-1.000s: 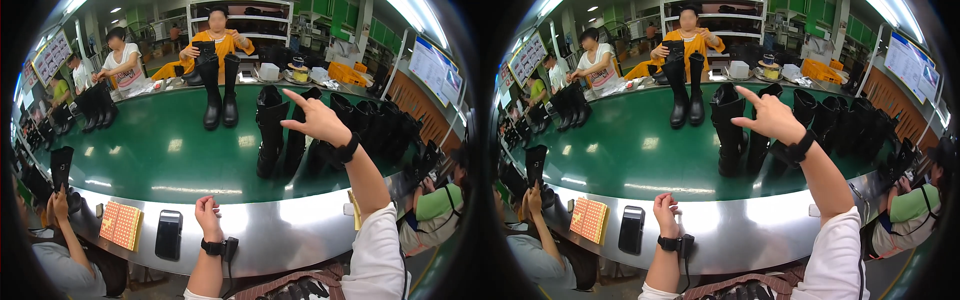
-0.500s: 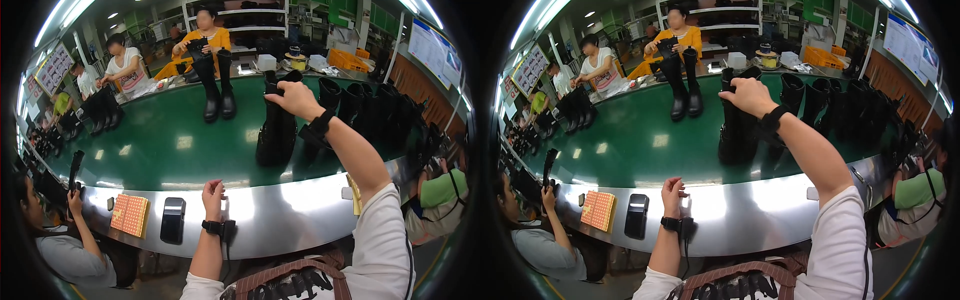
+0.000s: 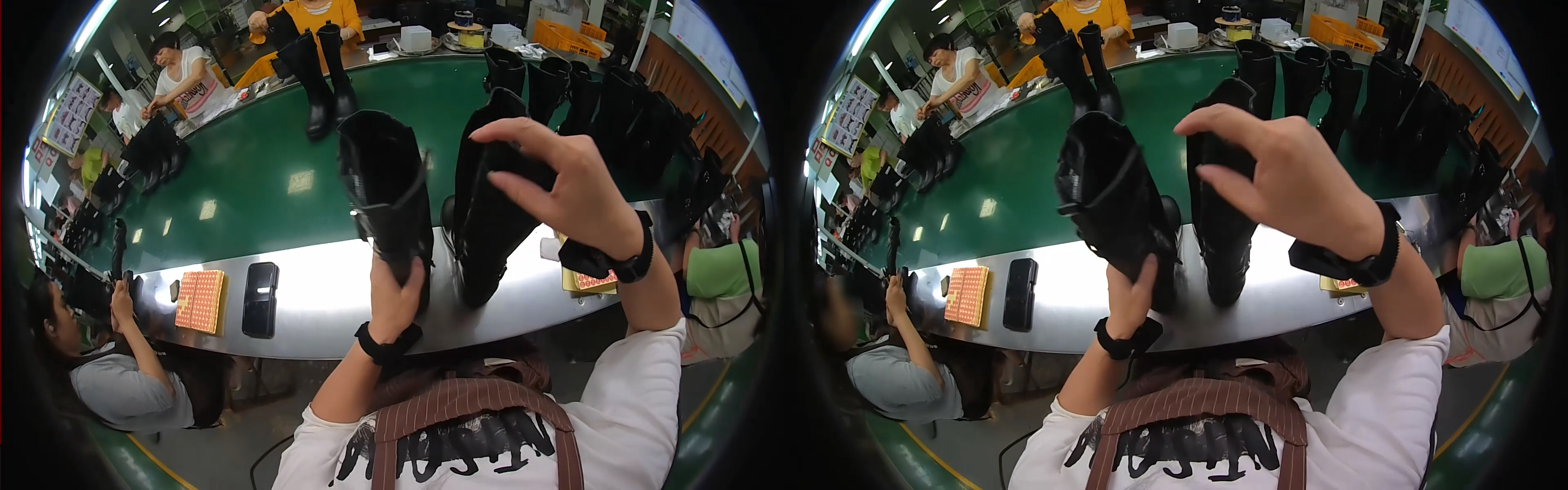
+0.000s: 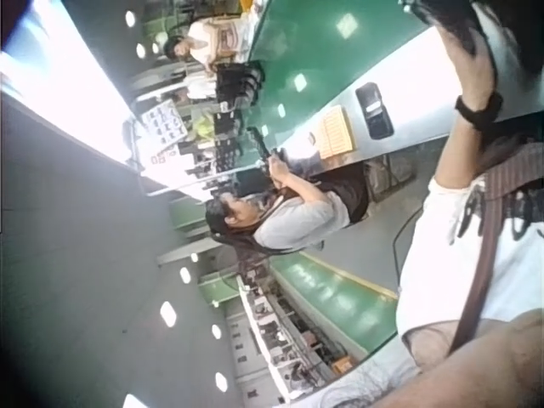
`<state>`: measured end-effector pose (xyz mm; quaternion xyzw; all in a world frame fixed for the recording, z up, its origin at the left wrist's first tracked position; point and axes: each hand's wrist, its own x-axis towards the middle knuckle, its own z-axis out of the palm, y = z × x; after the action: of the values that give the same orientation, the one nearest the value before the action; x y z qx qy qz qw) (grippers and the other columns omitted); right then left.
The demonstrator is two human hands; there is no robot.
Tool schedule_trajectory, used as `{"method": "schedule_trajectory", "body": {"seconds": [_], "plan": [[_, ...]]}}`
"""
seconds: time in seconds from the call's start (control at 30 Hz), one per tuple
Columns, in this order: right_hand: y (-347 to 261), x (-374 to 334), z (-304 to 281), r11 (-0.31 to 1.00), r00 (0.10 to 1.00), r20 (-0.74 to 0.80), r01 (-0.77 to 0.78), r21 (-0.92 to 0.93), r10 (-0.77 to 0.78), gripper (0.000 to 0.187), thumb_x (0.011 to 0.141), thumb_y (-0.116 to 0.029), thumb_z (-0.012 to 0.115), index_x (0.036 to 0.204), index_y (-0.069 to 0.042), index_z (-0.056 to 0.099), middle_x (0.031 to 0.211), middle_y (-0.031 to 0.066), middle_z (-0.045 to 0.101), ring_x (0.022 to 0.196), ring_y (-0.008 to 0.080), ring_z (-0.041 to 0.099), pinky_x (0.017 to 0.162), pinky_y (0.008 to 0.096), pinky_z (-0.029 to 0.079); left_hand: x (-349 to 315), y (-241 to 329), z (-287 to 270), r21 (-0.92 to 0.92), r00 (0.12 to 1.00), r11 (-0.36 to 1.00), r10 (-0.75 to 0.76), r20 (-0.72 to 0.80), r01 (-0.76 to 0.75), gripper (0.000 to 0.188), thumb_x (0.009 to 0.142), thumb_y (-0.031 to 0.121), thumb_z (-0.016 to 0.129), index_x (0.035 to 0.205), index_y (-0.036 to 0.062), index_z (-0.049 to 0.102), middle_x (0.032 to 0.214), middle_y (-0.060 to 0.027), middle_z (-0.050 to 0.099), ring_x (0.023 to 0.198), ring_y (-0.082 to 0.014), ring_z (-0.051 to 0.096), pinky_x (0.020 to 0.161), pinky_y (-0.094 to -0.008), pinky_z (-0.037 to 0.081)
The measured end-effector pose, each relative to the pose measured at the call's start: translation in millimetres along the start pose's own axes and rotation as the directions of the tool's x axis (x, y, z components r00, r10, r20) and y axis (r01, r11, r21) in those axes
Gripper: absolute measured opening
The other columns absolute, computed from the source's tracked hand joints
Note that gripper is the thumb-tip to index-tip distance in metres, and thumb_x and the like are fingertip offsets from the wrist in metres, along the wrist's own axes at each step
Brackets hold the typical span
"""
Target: The recorder is inspecting black quilted boots on a conveyor belt, checking their condition and adjusting buckles.
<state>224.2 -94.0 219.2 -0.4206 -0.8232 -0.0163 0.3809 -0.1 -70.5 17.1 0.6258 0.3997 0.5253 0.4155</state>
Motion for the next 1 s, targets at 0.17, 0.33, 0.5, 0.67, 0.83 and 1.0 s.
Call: {"method": "schedule_trajectory", "body": {"seconds": [0.17,0.33,0.5,0.67,0.83,1.0], "plan": [[0,-42,-30,0.998,0.999,0.014,-0.048,0.045,0.048,0.043,0.073,-0.001,0.071,0.114,-0.007,0.064,0.105,0.0106,0.068,0.069,0.0227,0.062,0.062,0.0294,0.050,-12,12,-21,-0.385,0.983,0.917,-0.156,-0.100,0.106,0.023,0.084,0.002,0.057,0.105,-0.0061,0.061,0.095,-0.0080,0.065,0.086,-0.0174,0.060,0.081,-0.0297,0.046],[-38,-67,-43,0.839,0.974,-0.220,-0.082,-0.538,-0.046,0.044,0.062,-0.012,0.079,0.105,-0.009,0.067,0.093,0.0044,0.062,0.093,0.0283,0.054,0.089,0.0402,0.039,-24,24,-27,-0.197,0.995,0.979,0.023,-0.102,-0.043,0.052,0.080,0.004,0.063,0.128,-0.0043,0.045,0.123,-0.0137,0.053,0.111,-0.0224,0.052,0.095,-0.0334,0.041],[-71,-96,5,0.956,0.981,-0.176,-0.024,0.291,0.078,0.030,0.077,-0.002,0.071,0.105,-0.003,0.065,0.090,0.0105,0.062,0.078,0.0196,0.061,0.065,0.0300,0.048,11,125,-41,0.046,0.686,0.752,0.623,-0.377,-0.658,0.080,0.069,0.007,0.071,0.139,-0.0005,0.034,0.133,-0.0179,0.044,0.129,-0.0335,0.040,0.109,-0.0463,0.027],[-47,-73,87,0.819,0.935,-0.088,-0.253,0.516,0.344,0.045,0.081,-0.002,0.061,0.125,-0.003,0.052,0.105,0.0132,0.059,0.093,0.0242,0.061,0.077,0.0327,0.050,7,188,-61,0.632,0.856,0.592,0.447,0.259,-0.500,0.046,0.064,0.014,0.079,0.106,0.0044,0.063,0.089,-0.0098,0.056,0.094,-0.0328,0.055,0.103,-0.0531,0.034],[-21,-41,131,0.793,0.959,0.035,-0.254,0.553,0.282,0.057,0.079,-0.009,0.065,0.132,-0.006,0.046,0.121,0.0164,0.053,0.110,0.0283,0.054,0.091,0.0346,0.045,-21,207,-70,0.557,0.803,0.586,0.341,0.488,-0.588,0.040,0.041,0.022,0.084,0.079,0.0130,0.076,0.067,0.0005,0.038,0.076,-0.0228,0.042,0.082,-0.0410,0.039],[11,-41,168,0.621,0.878,0.178,-0.445,0.646,0.444,0.046,0.099,-0.032,0.052,0.075,0.006,0.058,0.047,0.0085,0.042,0.045,0.0138,0.041,0.046,0.0361,0.036,-44,212,-96,0.329,0.623,0.661,0.270,0.734,-0.674,0.035,0.046,0.018,0.078,0.079,0.0086,0.073,0.073,-0.0007,0.042,0.087,-0.0266,0.049,0.093,-0.0535,0.040]]}}
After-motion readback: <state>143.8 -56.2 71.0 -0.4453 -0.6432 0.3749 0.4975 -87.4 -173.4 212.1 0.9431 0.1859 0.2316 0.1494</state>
